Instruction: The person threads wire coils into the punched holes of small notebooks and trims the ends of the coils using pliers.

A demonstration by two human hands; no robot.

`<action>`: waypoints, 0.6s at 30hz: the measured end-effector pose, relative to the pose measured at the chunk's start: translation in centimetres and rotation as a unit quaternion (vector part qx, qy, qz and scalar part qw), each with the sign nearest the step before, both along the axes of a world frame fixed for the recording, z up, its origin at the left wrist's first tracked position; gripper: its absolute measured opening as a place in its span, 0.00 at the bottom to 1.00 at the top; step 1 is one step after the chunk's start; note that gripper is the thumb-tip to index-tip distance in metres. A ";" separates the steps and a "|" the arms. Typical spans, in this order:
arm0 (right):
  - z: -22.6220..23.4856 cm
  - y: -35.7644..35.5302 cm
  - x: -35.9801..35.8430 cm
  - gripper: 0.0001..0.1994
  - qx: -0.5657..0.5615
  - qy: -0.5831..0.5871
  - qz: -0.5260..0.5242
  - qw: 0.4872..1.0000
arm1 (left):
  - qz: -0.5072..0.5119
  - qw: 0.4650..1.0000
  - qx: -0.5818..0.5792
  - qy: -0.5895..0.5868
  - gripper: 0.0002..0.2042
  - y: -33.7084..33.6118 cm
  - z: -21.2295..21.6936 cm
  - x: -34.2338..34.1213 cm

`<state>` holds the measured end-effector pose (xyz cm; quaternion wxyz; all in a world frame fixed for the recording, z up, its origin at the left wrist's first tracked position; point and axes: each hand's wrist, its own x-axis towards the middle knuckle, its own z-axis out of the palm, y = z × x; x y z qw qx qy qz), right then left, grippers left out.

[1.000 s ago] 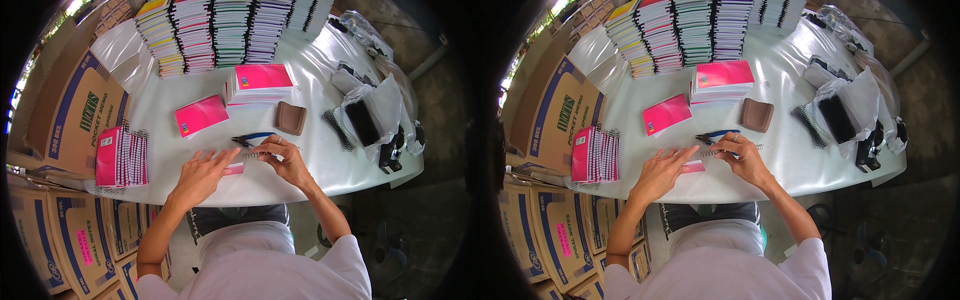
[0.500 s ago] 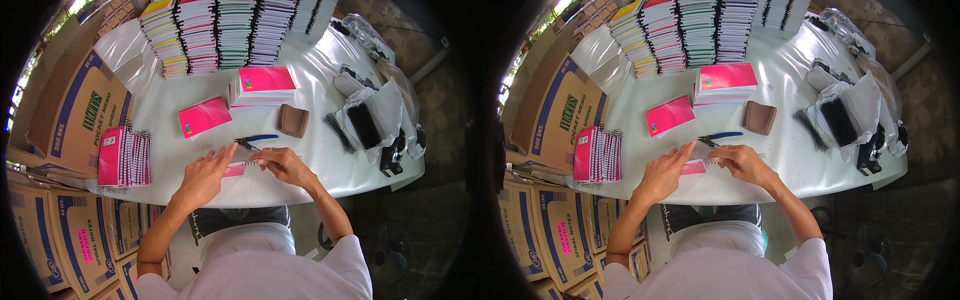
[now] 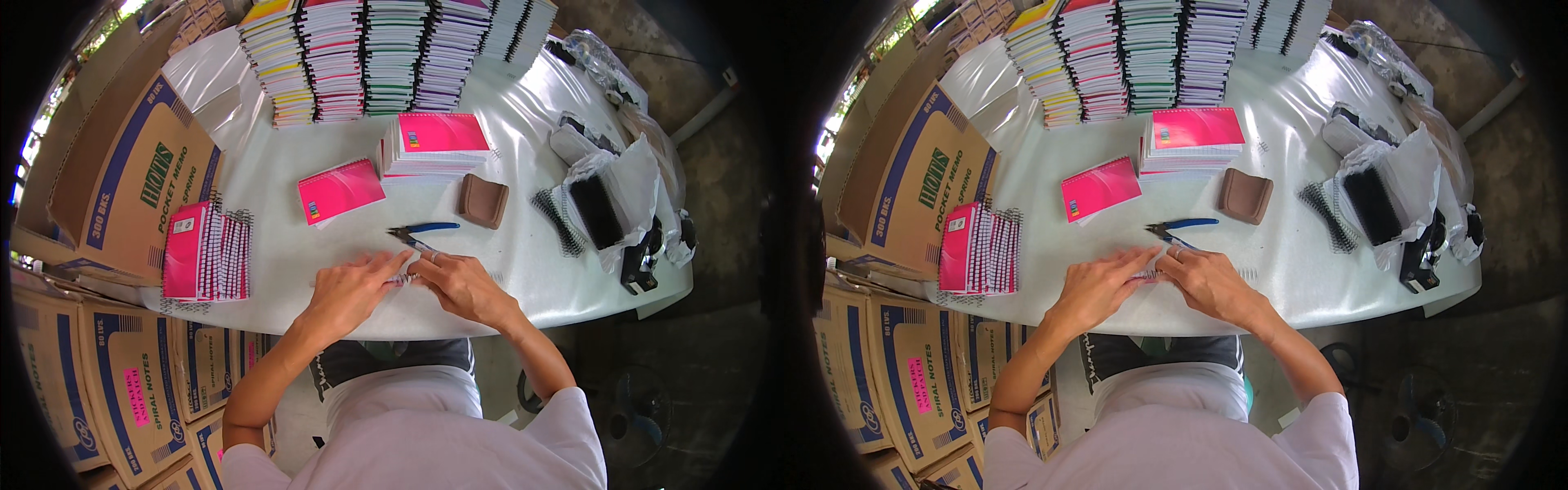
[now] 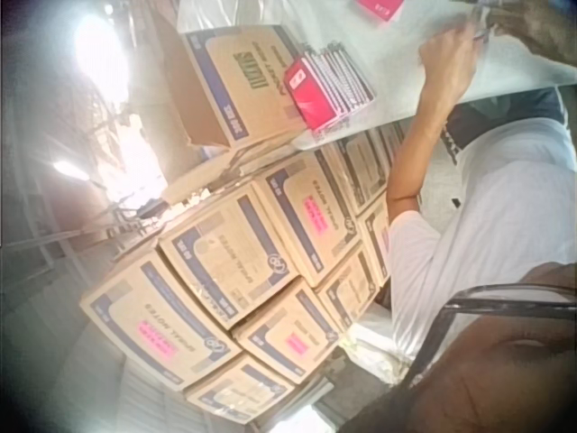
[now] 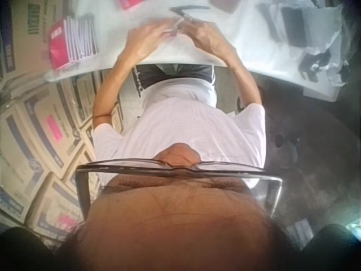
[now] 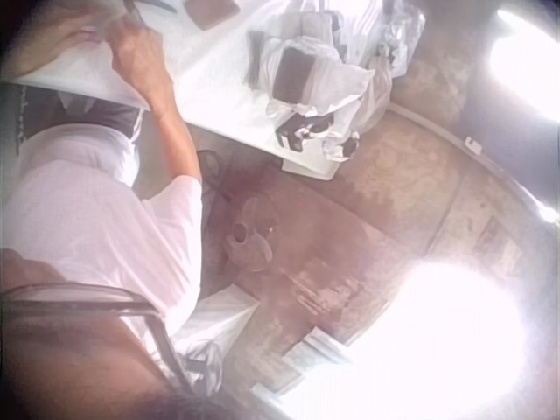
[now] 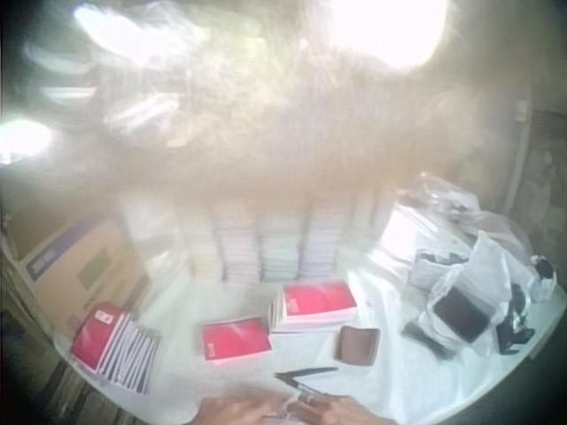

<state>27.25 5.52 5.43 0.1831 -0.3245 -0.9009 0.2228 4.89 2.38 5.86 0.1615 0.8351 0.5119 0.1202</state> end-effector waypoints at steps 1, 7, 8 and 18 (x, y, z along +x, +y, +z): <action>0.2 -0.1 -0.4 0.11 0.000 0.034 -0.009 0.999 | -0.001 1.000 -0.018 0.005 0.23 0.1 0.3 0.0; -0.2 2.3 2.1 0.16 -0.175 0.047 0.020 0.983 | -0.082 0.992 -0.085 0.042 0.20 0.5 0.5 -0.8; -0.9 4.0 3.7 0.17 -0.180 0.078 0.034 0.980 | -0.094 0.989 -0.109 0.041 0.20 0.4 0.5 -1.0; 1.2 9.5 12.1 0.28 -0.310 0.118 -0.055 0.942 | -0.017 0.996 0.077 0.044 0.31 -0.9 -0.9 -1.6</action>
